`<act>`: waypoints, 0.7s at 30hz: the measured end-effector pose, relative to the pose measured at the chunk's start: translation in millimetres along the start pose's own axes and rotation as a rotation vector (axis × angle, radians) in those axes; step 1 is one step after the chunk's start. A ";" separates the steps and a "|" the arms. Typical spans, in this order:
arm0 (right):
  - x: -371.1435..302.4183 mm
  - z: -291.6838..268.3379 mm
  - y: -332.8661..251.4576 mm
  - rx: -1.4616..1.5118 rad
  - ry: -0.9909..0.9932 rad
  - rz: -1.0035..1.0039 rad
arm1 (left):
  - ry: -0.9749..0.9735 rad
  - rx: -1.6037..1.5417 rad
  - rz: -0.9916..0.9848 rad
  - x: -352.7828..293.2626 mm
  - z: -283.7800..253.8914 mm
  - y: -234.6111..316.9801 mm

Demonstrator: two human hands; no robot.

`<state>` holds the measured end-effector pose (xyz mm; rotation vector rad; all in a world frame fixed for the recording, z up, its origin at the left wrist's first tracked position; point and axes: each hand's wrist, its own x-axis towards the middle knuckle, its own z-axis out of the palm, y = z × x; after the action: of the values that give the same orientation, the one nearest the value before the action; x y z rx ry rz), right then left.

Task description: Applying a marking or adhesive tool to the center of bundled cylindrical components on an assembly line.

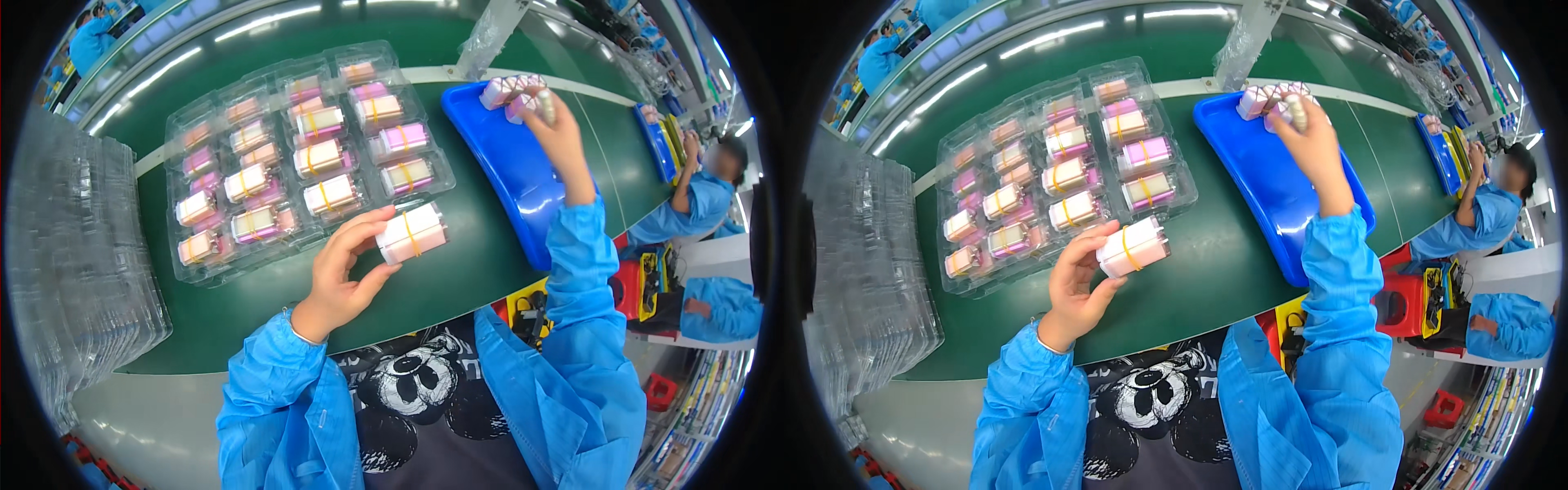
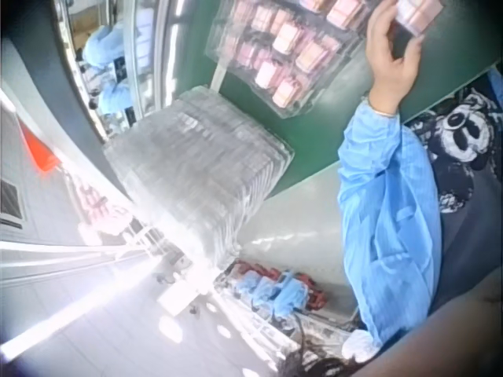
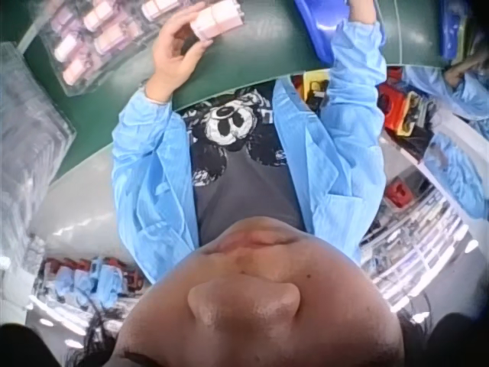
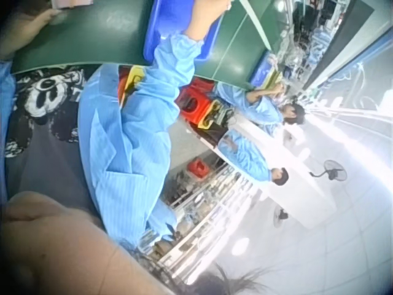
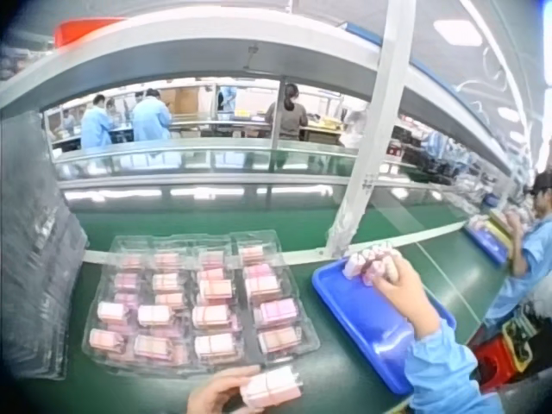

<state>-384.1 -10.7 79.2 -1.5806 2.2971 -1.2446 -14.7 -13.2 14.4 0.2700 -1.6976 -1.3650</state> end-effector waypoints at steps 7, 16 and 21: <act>3.7 51.7 19.8 -0.406 0.139 -0.258 | 0.002 0.622 0.321 7.4 -20.0 16.1; -2.9 40.2 3.2 -0.288 0.114 -0.345 | 0.360 1.123 0.123 9.3 -114.6 73.6; -11.6 16.7 -27.4 0.032 0.001 -0.058 | 0.411 1.063 -0.265 19.7 -196.3 73.0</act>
<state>-350.2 -14.4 82.0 -1.6473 2.2359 -1.2884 147.1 -129.6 81.7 1.3050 -1.9051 -0.3861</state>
